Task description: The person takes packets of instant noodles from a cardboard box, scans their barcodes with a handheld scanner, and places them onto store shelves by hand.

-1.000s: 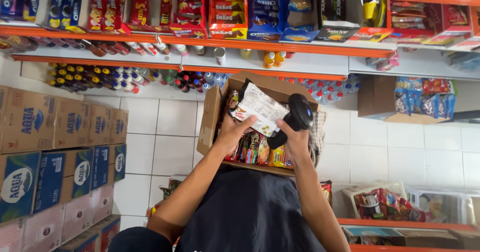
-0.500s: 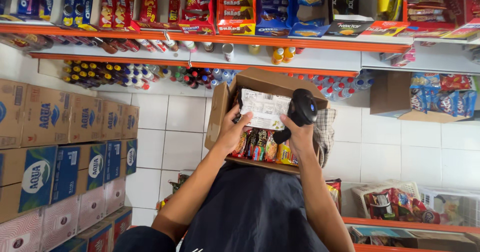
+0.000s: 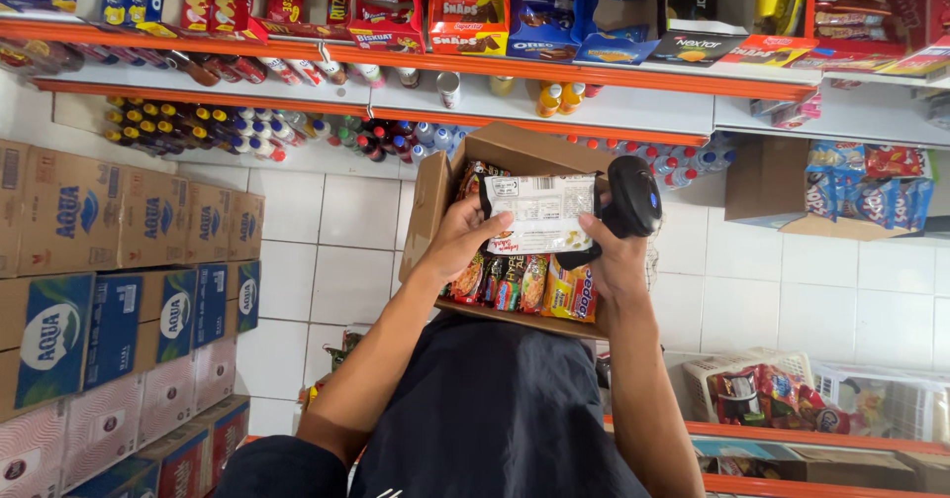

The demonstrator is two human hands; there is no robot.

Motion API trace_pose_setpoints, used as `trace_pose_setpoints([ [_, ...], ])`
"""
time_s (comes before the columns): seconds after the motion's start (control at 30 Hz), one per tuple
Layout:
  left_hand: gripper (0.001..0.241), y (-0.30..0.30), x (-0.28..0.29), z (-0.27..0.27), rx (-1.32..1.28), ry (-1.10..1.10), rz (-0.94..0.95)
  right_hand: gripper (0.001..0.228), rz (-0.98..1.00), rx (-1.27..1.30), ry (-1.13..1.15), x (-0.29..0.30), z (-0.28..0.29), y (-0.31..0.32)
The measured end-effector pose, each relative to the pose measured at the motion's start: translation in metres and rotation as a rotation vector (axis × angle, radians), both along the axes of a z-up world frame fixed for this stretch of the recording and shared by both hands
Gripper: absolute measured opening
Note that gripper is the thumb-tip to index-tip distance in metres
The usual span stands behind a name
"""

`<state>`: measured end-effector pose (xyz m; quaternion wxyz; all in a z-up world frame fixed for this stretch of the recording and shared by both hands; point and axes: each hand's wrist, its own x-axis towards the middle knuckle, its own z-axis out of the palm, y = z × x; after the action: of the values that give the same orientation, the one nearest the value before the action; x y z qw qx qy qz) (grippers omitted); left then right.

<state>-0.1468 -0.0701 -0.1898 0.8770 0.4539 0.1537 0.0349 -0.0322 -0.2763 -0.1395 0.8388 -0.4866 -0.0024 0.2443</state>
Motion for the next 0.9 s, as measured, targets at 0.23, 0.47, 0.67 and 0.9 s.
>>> trace_pose_setpoints([
  [0.23, 0.034, -0.002, 0.014, -0.012, 0.0, 0.032, 0.117, 0.022, -0.107, -0.079, -0.052, -0.002, -0.011, -0.003],
  [0.47, 0.04, 0.008, 0.018, -0.004, 0.274, -0.02, 0.16, 0.028, 0.146, -0.827, -0.345, -0.026, 0.042, 0.0],
  [0.67, 0.043, 0.002, 0.015, 0.005, 0.429, -0.094, 0.142, 0.033, 0.29, -0.802, -0.509, -0.035, 0.046, 0.015],
  [0.9, 0.051, 0.01, 0.005, 0.062, 0.9, -0.182, 0.167, 0.047, -0.072, -0.07, 0.077, -0.006, 0.035, 0.027],
])
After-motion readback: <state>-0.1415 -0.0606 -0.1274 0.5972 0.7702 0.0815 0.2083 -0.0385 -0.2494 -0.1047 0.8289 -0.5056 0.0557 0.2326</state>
